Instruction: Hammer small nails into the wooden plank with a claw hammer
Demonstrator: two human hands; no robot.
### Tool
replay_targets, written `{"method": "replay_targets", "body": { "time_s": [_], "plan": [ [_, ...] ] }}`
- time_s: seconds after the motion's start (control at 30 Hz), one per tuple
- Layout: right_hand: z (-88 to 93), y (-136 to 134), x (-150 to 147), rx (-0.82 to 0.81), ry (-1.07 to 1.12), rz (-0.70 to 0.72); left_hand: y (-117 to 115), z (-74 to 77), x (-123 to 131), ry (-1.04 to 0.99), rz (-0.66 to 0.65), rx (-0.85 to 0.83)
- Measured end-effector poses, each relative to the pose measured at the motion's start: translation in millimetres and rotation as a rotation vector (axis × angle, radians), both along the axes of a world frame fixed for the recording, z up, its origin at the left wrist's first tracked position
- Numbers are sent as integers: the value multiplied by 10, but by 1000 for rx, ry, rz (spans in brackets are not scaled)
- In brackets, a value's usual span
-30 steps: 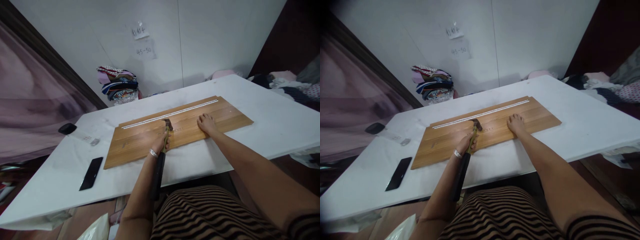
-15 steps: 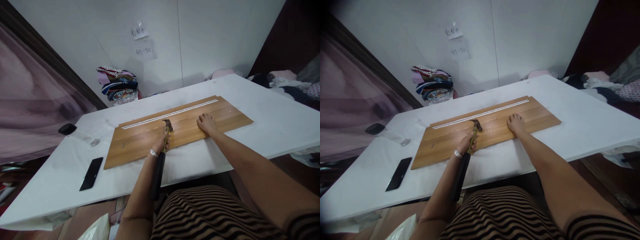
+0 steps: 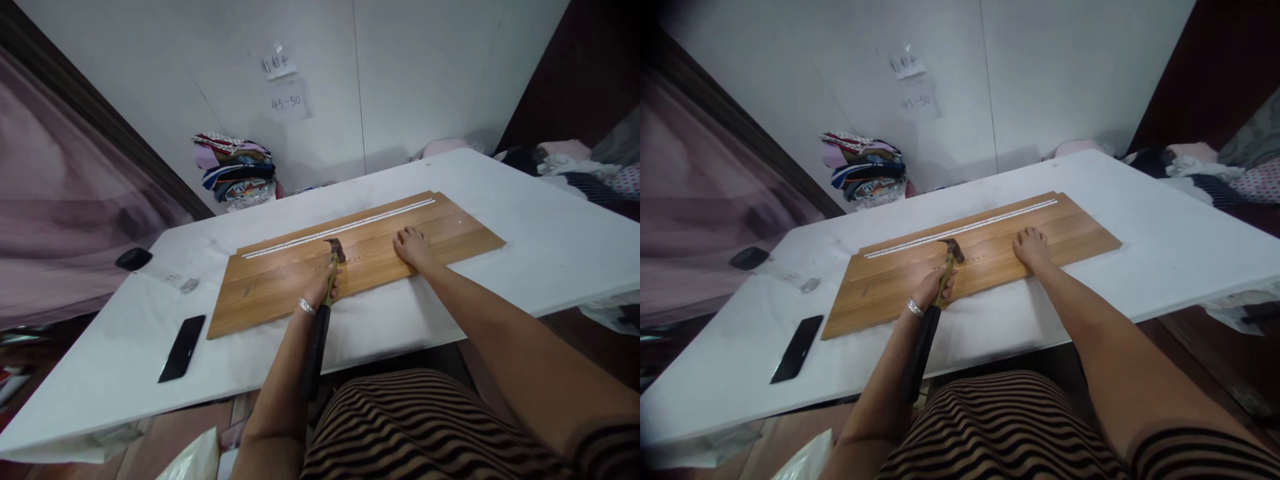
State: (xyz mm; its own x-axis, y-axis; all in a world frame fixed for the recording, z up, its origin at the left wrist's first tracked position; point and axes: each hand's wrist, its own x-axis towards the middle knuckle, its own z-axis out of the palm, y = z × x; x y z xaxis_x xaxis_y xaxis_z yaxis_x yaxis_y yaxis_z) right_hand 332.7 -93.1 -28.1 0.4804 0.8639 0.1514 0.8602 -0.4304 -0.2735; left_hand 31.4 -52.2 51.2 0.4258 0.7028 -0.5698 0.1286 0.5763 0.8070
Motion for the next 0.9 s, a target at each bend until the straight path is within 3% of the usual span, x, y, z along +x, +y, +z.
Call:
{"method": "replay_targets", "body": {
  "time_s": [0.9],
  "plan": [
    [7,5,5,-29,9,-5,-5,-5,-14,13,-35,43]
  ]
}}
